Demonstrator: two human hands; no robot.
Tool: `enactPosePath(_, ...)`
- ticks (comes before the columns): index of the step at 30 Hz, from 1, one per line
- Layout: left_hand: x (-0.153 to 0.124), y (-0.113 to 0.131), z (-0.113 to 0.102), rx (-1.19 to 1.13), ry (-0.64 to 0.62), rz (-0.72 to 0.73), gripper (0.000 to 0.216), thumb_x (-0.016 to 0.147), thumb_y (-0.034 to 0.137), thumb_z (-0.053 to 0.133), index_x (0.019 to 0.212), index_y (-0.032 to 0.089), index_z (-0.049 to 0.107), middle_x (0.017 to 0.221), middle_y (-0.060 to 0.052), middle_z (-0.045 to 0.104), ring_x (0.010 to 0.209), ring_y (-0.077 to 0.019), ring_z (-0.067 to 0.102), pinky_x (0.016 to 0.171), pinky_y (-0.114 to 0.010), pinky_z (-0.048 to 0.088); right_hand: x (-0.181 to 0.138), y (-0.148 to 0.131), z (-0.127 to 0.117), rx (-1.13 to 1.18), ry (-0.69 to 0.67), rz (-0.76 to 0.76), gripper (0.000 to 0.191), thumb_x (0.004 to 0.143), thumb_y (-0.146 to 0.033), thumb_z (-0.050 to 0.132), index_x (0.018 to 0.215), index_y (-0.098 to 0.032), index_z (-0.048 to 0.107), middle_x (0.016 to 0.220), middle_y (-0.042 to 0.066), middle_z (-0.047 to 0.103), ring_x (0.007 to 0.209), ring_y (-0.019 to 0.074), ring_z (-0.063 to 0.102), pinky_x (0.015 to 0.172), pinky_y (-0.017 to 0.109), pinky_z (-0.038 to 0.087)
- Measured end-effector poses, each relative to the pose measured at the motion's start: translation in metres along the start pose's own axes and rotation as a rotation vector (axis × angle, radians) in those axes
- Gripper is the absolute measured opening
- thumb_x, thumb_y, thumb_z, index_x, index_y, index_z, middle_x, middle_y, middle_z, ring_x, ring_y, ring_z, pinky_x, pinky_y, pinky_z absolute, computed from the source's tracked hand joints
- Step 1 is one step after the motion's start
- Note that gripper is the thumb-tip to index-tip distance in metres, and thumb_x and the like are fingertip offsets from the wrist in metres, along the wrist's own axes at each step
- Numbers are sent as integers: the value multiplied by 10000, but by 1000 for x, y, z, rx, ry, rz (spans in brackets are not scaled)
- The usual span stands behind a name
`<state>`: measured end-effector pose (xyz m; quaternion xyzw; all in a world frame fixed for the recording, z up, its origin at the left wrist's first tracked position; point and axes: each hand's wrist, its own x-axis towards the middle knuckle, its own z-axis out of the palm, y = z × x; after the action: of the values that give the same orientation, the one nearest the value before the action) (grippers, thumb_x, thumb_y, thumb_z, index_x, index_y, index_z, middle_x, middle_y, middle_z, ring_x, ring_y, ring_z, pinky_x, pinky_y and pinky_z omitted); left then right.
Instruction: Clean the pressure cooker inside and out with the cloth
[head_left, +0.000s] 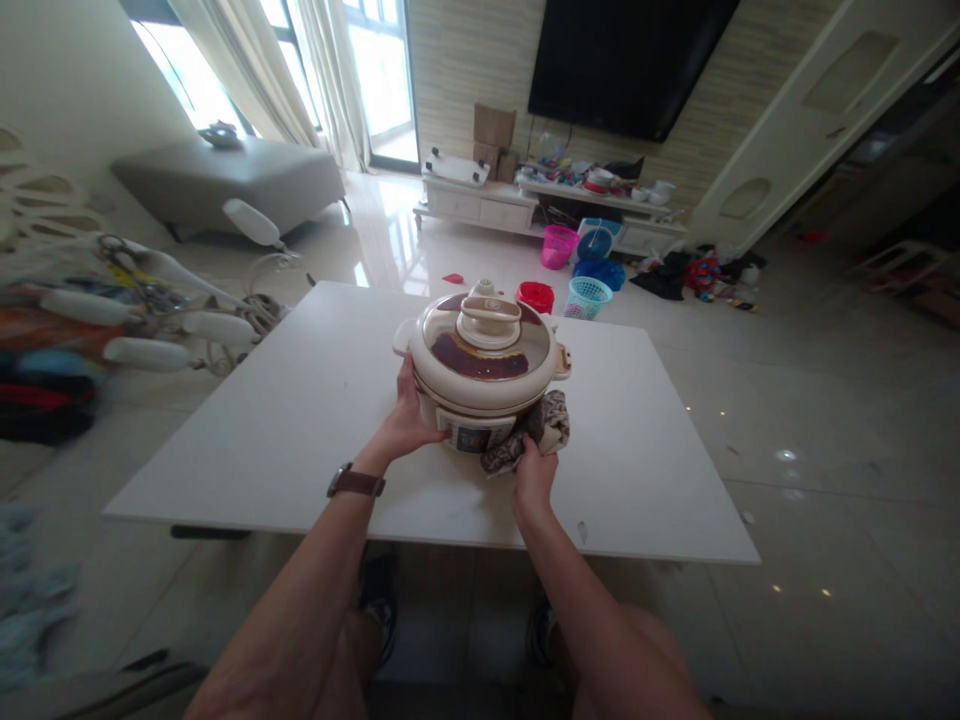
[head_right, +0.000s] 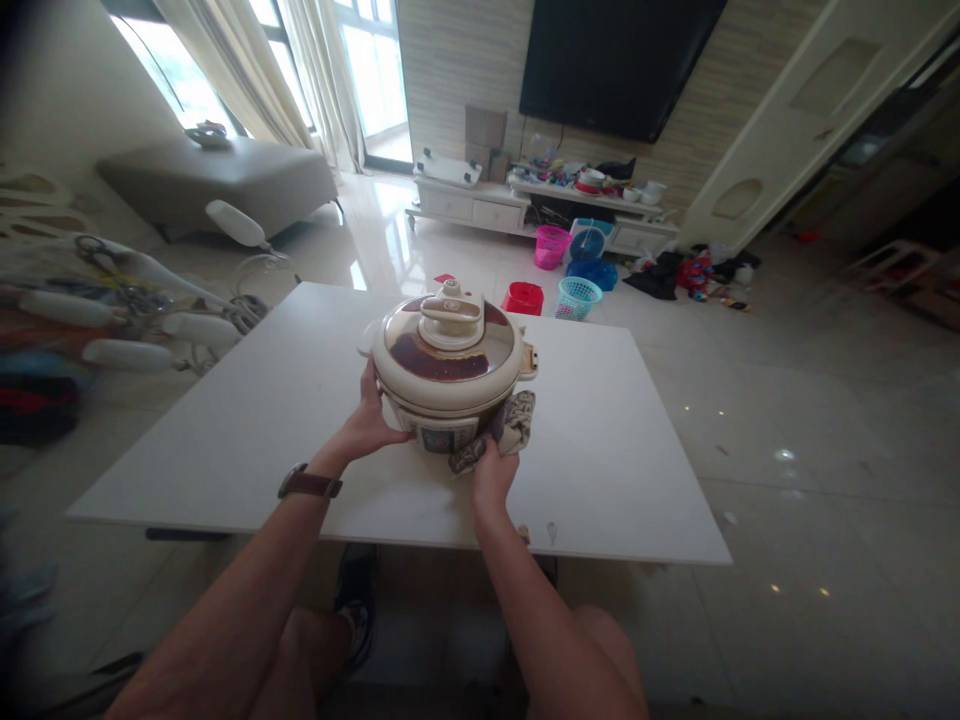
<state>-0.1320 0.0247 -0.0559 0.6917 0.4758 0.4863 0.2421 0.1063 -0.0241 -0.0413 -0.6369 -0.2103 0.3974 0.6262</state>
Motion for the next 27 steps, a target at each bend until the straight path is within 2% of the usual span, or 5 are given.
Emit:
enactPosePath(4, 0, 2, -3, -39, -37, -33, 1596, 616, 367, 990, 1706, 294, -173, 1771, -223, -62, 1656, -424, 126, 1335, -573, 231, -3, -3, -2, -24, -45, -154, 471, 776, -386, 722, 1179, -147, 772, 1303, 127, 769, 1250, 265, 693, 1148, 409, 492)
enactPosePath(9, 0, 4, -4, -31, -31, -38, 1580, 627, 367, 982, 1710, 280, -165, 1774, -221, -49, 1654, -426, 121, 1339, -574, 219, -4, -5, -5, -59, -72, -180, 478, 813, -406, 719, 1210, -143, 768, 1329, 129, 760, 1276, 262, 682, 1168, 418, 476)
enactPosePath(18, -1, 5, -5, -10, -36, -27, 1571, 639, 348, 978, 1709, 299, -172, 1777, -212, -46, 1654, -427, 132, 1341, -587, 211, -37, -7, -7, -130, -111, -272, 404, 841, -414, 717, 1121, -130, 786, 1086, 146, 816, 1141, 289, 730, 1026, 381, 564)
enactPosePath(23, -1, 4, -4, -27, -33, -20, 1587, 624, 328, 987, 1706, 317, -175, 1776, -221, -62, 1652, -436, 140, 1330, -605, 225, -38, -17, -14, -323, -336, -705, 588, 859, -275, 595, 1438, -201, 666, 1511, 126, 649, 1544, 314, 465, 1266, 476, 368)
enactPosePath(27, -1, 3, -2, -74, -14, -28, 1594, 604, 327, 1000, 1710, 321, -148, 1776, -229, -55, 1652, -440, 150, 1325, -622, 228, -1, -44, -11, -557, -432, -1007, 646, 821, -273, 627, 1466, -260, 654, 1586, 98, 589, 1624, 355, 321, 1271, 543, 334)
